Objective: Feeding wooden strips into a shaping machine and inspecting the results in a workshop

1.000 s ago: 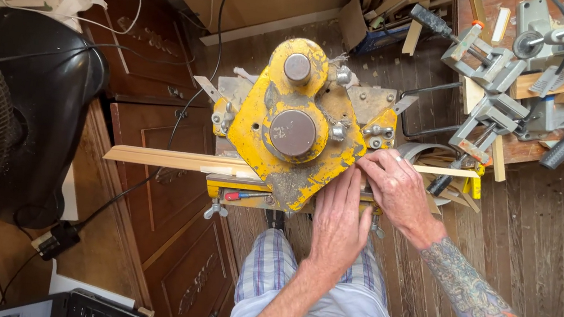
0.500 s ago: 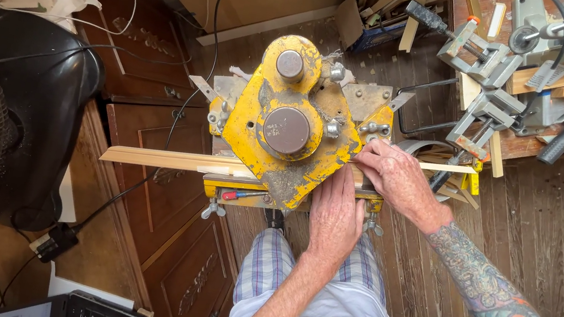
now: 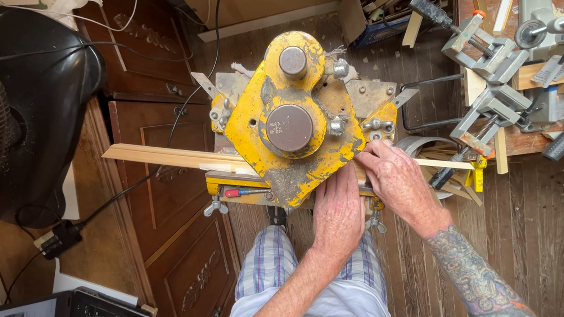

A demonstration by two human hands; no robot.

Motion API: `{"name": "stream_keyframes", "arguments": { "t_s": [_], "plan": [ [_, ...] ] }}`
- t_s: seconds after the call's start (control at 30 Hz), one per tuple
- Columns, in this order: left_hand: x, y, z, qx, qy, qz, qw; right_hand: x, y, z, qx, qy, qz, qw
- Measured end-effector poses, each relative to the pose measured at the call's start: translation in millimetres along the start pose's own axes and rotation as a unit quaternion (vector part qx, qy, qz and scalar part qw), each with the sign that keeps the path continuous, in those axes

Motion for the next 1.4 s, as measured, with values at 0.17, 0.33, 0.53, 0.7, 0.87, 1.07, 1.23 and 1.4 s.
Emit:
{"name": "stream_keyframes", "arguments": {
  "t_s": [0.17, 0.33, 0.53, 0.7, 0.87, 1.07, 1.23, 1.4],
  "plan": [
    [-12, -3, 0, -0.006, 0.042, -0.032, 0.999, -19, -7, -7, -0.006, -0.027, -0.028, 0.999],
    [-38, -6, 4, -0.015, 0.084, -0.086, 0.993, -21, -16, -4, 0.004, 0.013, -0.128, 0.992],
    [-39, -9, 8, -0.032, 0.081, -0.139, 0.986, -25, -22, -9, 0.004, 0.025, -0.198, 0.980],
    [-35, -9, 8, -0.033, 0.072, -0.149, 0.986, -23, -23, -7, 0.022, 0.030, -0.223, 0.974],
    [-38, -9, 7, -0.035, 0.075, -0.155, 0.984, -24, -23, -9, 0.027, 0.035, -0.231, 0.972],
    [-41, -10, 8, -0.034, 0.070, -0.149, 0.986, -24, -24, -8, 0.026, 0.034, -0.226, 0.973],
    [-34, -9, 7, -0.034, 0.064, -0.150, 0.986, -23, -23, -8, 0.025, 0.037, -0.224, 0.973],
    [-35, -8, 7, -0.036, 0.072, -0.146, 0.986, -25, -22, -10, 0.025, 0.039, -0.219, 0.975]
  ]
}}
Point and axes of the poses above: each hand's wrist, its own y-axis towards the middle knuckle, its own x-axis out of the back of the hand, z = x × y, the point moved 9 cm from there along y, towards the middle knuckle, and after that the axes turned 2 degrees about x, right-handed, at the moved point
